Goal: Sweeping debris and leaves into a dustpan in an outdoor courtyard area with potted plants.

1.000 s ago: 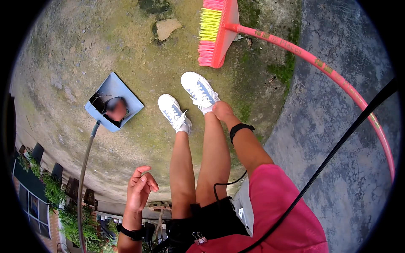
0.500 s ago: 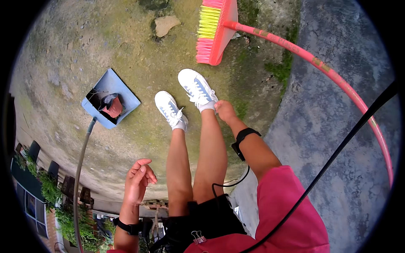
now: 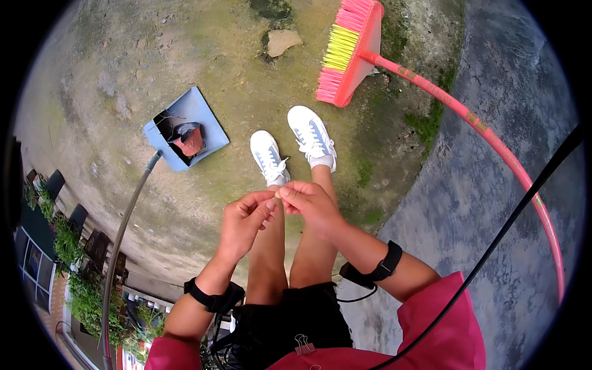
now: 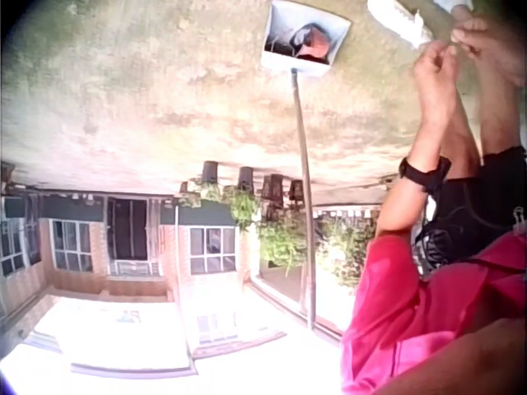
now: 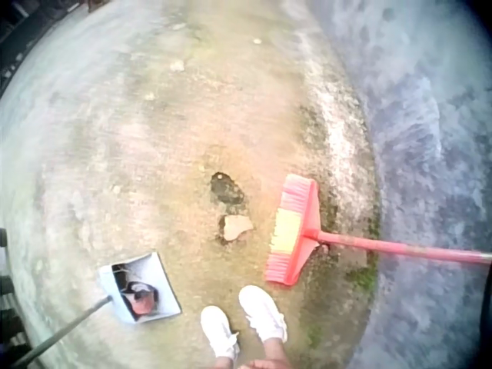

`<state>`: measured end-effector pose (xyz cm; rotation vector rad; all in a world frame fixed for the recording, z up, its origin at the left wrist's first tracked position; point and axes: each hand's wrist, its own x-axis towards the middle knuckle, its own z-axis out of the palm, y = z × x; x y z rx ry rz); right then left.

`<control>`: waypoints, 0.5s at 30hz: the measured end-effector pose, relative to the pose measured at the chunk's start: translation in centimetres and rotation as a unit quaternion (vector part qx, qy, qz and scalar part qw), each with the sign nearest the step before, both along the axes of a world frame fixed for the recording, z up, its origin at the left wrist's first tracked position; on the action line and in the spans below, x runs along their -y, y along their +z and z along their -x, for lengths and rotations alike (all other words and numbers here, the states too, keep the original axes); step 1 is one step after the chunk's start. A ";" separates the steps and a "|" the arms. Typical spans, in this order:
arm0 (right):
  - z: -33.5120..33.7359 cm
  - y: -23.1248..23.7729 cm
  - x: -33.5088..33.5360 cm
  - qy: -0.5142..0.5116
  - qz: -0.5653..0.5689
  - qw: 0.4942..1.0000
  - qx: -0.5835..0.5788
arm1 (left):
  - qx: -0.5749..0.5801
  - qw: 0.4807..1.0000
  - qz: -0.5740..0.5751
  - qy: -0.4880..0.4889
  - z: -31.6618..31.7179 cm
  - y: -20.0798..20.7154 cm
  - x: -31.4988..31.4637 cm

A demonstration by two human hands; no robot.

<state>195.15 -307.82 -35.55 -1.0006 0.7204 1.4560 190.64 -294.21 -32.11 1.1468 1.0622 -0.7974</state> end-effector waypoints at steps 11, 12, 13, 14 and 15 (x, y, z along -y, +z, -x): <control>0.0 0.7 -1.0 0.064 -0.031 0.990 0.125 | -0.001 0.998 0.053 0.039 -0.8 0.0 -1.1; 0.0 0.8 -1.1 0.077 -0.034 0.987 0.140 | -0.002 0.998 0.053 0.040 -0.8 0.0 -1.2; 0.0 0.8 -1.1 0.078 -0.034 0.987 0.139 | -0.002 0.998 0.058 0.027 -0.8 -0.1 -1.4; 0.1 0.8 -1.1 0.090 -0.030 0.984 0.148 | -0.001 0.998 0.064 0.014 -0.8 -0.2 -1.6; 0.1 0.8 -1.2 0.102 -0.027 0.982 0.155 | -0.002 0.998 0.064 0.016 -0.8 -0.2 -1.8</control>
